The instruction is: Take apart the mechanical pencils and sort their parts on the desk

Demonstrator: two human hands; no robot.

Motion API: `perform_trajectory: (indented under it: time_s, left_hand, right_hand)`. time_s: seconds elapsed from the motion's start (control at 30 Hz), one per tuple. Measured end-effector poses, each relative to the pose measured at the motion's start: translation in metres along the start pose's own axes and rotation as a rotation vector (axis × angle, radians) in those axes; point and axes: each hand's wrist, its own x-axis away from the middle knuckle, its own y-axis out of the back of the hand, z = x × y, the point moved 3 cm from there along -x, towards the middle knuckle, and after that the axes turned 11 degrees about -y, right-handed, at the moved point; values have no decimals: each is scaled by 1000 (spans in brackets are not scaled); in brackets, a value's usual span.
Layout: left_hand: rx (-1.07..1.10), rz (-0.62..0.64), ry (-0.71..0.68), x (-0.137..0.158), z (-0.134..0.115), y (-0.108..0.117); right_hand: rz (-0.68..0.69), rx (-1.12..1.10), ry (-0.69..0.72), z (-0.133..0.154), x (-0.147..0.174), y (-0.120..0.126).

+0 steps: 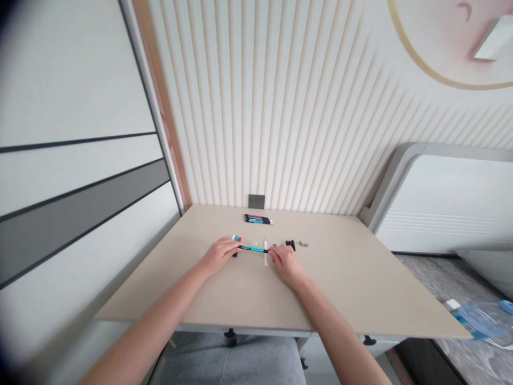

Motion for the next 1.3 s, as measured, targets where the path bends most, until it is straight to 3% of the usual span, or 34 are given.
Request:
perform_trajectory:
  time_s: [0.3,0.53,0.7,0.87,1.0,1.13,1.3]
  left_hand:
    - [-31,80,-62,2,1,0]
    - [-44,4,-59,-1,-4,8]
    - [-128,-68,-112,-2,-13,17]
    - [-153,-10,-127,-4,-17,15]
    - [-154,54,-93,-6,-17,10]
    - [-134,95,-97,-6,-17,5]
    - [-118,61,-69,-6,-14,5]
  right_hand:
    - [-96,12,90,10,5,8]
    - [-74,-44,83,18,10,11]
    - [38,-281,-94,15,9,5]
    - [185,-378,-218,5,8,-5]
    - [139,-309,-261,-2,7,-3]
    - [103,-192,-195,-1,6,2]
    - [-23,-199,-143,3,6,6]
